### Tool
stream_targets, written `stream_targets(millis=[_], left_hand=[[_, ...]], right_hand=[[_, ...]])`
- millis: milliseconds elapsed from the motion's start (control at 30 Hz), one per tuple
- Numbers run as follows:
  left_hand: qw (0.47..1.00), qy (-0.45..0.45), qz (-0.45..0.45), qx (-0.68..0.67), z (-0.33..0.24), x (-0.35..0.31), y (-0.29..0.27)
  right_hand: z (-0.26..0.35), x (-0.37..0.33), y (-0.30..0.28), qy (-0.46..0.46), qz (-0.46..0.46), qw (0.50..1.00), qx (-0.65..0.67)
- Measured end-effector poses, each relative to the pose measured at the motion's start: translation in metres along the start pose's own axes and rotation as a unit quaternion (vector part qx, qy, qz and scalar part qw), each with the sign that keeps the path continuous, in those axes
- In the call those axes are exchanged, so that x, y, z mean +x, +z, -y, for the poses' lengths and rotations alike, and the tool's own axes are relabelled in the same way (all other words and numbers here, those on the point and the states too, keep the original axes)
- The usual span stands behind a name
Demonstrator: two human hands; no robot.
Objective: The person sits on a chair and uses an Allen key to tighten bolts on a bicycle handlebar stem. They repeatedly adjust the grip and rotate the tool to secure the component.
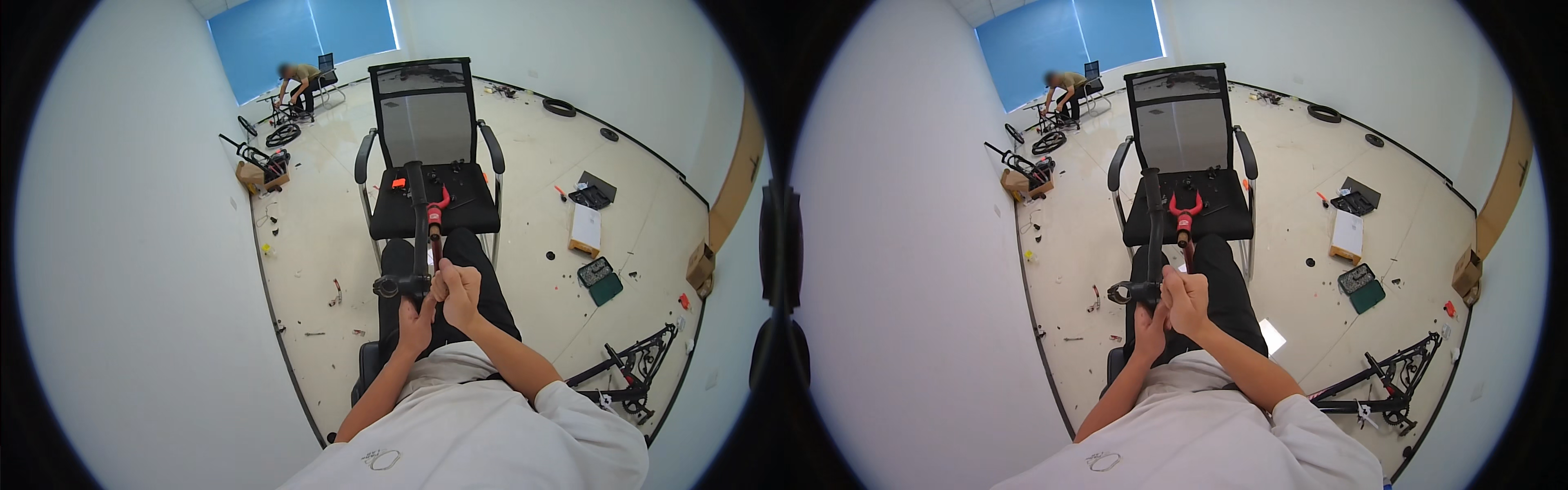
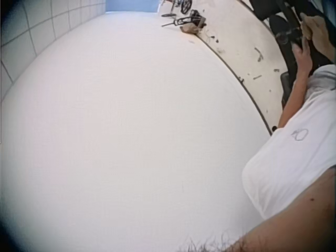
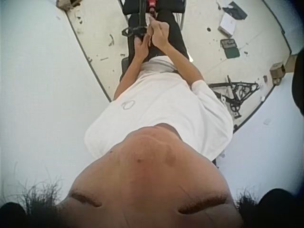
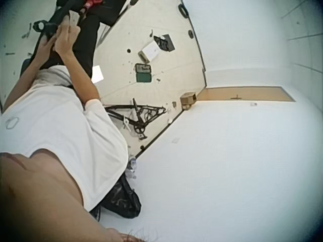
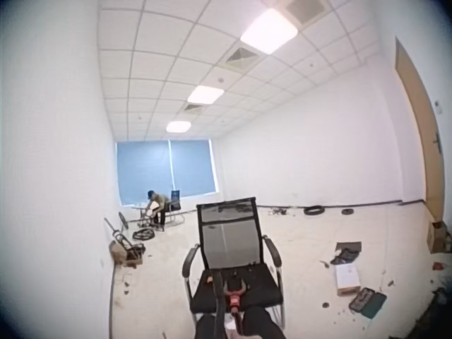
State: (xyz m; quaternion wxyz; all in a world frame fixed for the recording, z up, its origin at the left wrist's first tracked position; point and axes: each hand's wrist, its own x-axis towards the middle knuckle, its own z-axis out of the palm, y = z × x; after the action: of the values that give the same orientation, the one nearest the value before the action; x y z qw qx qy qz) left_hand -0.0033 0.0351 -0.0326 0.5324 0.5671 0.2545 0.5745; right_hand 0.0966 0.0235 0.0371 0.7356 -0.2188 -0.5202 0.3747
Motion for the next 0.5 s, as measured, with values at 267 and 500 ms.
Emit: stream_targets(millis=[267,500], left_hand=[[0.998,0.048,-0.022,-0.016,0.016,0.002,-0.003],[0.997,-0.071,0.003,-0.040,0.005,-0.004,0.000]], right_hand=[[0.004,-0.007,0.004,-0.142,0.097,0.965,-0.196],[0.008,0.034,-0.017,0.227,-0.050,0.962,0.142]])
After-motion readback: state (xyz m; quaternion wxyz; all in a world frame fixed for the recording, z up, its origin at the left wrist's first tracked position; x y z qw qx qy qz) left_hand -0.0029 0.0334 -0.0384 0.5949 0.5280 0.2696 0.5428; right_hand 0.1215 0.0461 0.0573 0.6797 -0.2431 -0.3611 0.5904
